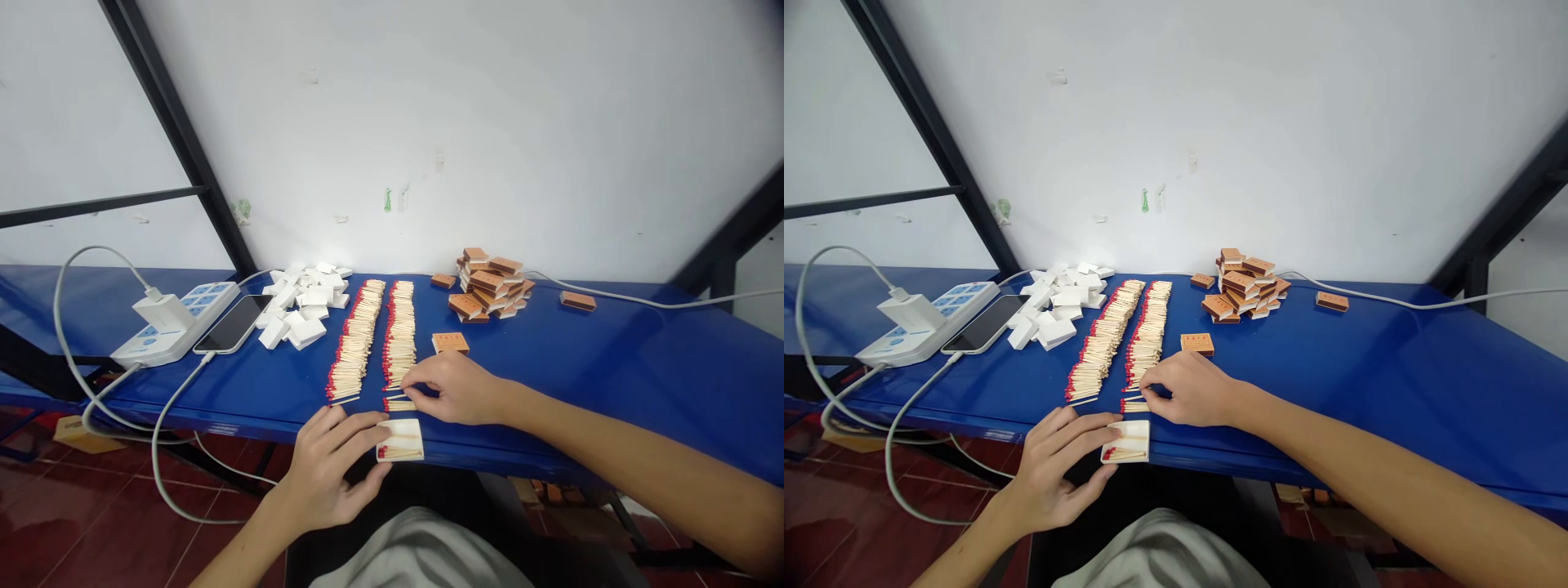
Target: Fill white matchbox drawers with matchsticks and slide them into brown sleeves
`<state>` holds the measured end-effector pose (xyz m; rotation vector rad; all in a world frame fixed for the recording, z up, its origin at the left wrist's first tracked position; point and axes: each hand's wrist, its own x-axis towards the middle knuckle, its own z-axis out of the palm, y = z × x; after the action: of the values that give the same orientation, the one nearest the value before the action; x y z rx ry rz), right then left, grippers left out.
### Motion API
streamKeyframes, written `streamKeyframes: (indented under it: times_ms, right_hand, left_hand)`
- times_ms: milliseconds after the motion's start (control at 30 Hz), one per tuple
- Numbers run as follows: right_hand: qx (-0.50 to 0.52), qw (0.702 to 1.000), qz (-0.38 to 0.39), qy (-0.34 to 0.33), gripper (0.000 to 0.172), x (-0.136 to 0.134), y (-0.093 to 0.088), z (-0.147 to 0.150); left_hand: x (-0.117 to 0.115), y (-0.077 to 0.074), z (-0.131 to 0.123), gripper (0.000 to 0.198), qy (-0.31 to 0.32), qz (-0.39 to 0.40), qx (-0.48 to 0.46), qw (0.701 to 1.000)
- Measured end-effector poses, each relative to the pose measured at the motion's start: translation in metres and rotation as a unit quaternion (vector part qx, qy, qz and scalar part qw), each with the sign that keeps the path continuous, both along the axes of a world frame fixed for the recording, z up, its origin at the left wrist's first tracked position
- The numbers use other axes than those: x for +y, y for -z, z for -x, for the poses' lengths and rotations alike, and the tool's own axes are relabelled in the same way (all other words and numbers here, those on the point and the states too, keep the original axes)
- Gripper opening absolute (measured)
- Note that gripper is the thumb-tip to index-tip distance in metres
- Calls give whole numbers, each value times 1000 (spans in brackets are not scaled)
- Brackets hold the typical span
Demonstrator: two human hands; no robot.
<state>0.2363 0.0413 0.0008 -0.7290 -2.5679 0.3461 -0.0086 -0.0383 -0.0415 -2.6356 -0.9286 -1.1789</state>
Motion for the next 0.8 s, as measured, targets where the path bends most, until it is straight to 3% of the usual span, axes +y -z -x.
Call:
streamKeyframes:
  times_ms: [267, 500, 800]
  right_hand:
    - [-2, 1000, 6, -30, 15, -2, -2, -1]
    - [-4, 1000, -5, 8, 15, -2, -2, 0]
    - [-11, 1000, 2, 1, 16, -3, -2, 0]
  left_hand:
    - [1, -2, -1, 21, -2, -6, -1, 1000]
    - [0, 0, 0, 23, -1, -5, 2, 1000]
    - [0, -1, 0, 23, -1, -8, 1, 1000]
